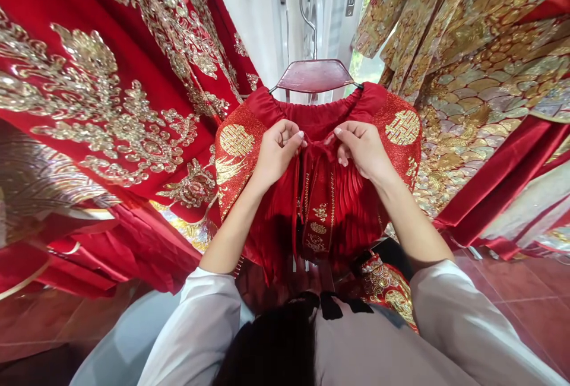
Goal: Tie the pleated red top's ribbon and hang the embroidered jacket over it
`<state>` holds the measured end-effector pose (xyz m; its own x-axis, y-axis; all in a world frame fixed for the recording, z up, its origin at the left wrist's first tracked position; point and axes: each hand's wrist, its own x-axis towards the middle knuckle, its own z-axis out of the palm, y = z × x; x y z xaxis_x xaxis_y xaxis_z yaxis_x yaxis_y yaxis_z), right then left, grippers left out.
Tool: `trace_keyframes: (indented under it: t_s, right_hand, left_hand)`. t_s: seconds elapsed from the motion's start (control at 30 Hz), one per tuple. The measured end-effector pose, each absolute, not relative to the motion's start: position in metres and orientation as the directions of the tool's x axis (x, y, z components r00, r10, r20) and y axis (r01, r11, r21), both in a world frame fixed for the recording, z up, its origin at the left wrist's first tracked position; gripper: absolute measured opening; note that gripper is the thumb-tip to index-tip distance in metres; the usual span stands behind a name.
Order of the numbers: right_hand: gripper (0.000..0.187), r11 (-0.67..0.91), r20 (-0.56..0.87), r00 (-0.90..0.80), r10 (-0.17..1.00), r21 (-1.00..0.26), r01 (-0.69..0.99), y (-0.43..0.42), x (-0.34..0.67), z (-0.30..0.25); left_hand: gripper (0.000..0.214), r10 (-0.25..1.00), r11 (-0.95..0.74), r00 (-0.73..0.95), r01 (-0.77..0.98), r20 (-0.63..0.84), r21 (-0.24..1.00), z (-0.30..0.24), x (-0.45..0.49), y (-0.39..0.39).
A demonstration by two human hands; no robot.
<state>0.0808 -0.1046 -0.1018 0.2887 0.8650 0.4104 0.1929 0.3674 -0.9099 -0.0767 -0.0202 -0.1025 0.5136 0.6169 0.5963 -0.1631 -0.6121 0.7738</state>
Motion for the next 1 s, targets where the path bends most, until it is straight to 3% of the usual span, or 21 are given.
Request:
trace_keyframes:
  t_s: [0.23, 0.4, 0.57, 0.63, 0.7, 0.77, 0.8, 0.9, 1.0]
  right_hand:
    - [0.025, 0.318, 0.391, 0.081, 0.917, -0.839, 0.442, -0.121, 0.106, -0.087]
    - [0.031, 0.458, 0.528, 0.105, 0.843, -0.806, 0.375, -0.118, 0.116, -0.092]
    - [0.028, 0.307, 0.475, 0.161, 0.865, -0.755, 0.58, -0.131, 0.129, -0.088]
    - [0.025, 0.313, 0.562, 0.193, 0.804, -0.677, 0.666, -0.139, 0.132, -0.081]
    - [0.023, 0.327, 0.728, 0.236, 0.643, -0.54, 0.776, -0.146, 0.137, -0.074]
    - [0.027, 0.271, 0.847, 0.205, 0.49, -0.371, 0.888, -0.148, 0.145, -0.068]
    - [0.032, 0.229, 0.868, 0.162, 0.469, -0.297, 0.927, -0.147, 0.15, -0.067]
    - [0.039, 0.201, 0.822, 0.047, 0.567, -0.194, 0.96, -0.139, 0.167, -0.067]
    - [0.03, 0.251, 0.78, 0.045, 0.624, -0.255, 0.934, -0.127, 0.19, -0.068]
  left_hand:
    - [0.012, 0.597, -0.611, 0.573, -0.129, 0.561, 0.781, -0.098, -0.086, -0.019]
    - [0.01, 0.605, -0.655, 0.553, -0.062, 0.572, 0.753, -0.099, -0.085, -0.015]
    - [0.017, 0.585, -0.717, 0.613, 0.086, 0.531, 0.692, -0.095, -0.098, -0.013]
    - [0.013, 0.531, -0.78, 0.63, 0.102, 0.566, 0.618, -0.081, -0.108, -0.011]
    - [0.007, 0.473, -0.858, 0.557, 0.114, 0.683, 0.501, -0.061, -0.117, -0.003]
    - [0.013, 0.415, -0.908, 0.496, 0.169, 0.763, 0.384, -0.039, -0.122, 0.015]
    - [0.017, 0.403, -0.915, 0.515, 0.202, 0.756, 0.35, -0.03, -0.123, 0.026]
    - [0.022, 0.451, -0.88, 0.702, 0.246, 0.552, 0.406, -0.018, -0.121, 0.058]
    - [0.044, 0.479, -0.842, 0.733, 0.228, 0.483, 0.489, -0.028, -0.117, 0.073]
